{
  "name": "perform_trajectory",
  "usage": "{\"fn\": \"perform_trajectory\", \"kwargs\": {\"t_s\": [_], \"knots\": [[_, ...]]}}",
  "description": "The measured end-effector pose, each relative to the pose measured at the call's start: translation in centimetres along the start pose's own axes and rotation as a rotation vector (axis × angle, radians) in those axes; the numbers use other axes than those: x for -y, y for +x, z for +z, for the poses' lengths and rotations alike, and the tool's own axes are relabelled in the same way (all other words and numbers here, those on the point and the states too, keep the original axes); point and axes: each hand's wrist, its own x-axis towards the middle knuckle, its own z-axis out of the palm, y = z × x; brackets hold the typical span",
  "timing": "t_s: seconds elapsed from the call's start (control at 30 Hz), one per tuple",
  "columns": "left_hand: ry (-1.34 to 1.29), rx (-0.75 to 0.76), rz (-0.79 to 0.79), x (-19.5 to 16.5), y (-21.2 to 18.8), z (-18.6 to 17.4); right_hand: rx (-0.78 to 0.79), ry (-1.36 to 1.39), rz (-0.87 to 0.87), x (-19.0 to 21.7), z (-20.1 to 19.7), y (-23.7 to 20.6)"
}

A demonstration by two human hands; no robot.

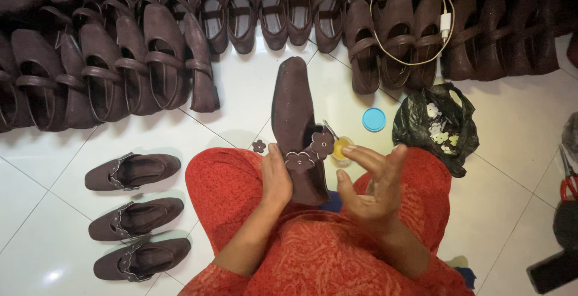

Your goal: The person sits on the floor and attaches small flower-shaped decorations to the straps of several brown shoes. They pick up each shoe, place the decorations on the strap, and then set the shoe down. The person repeats this process for multiple shoes.

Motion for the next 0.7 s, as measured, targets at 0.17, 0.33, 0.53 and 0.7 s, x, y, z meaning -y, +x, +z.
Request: {"fn": "perform_trajectory", "kwargs": {"t_s": [0.17,0.33,0.53,0.7], "knots": [[-0.052,0.063,0.090,-1.3,-1.0,0.1,0.046,-0.073,-0.166,-0.2,0.7,0.5],[-0.033,0.092,0.045,-2.1,-1.5,0.2,0.005,-0.165,-0.074,0.1,-0.1,0.5],[0.064,0.132,0.156,-3.9,-2.2,0.1,0.037,-0.059,0.017,-0.4,-0.7,0.5],[0.195,0.132,0.209,-6.5,-2.9,0.2,0.047,-0.124,-0.022,-0.4,-0.5,0.4]]}}
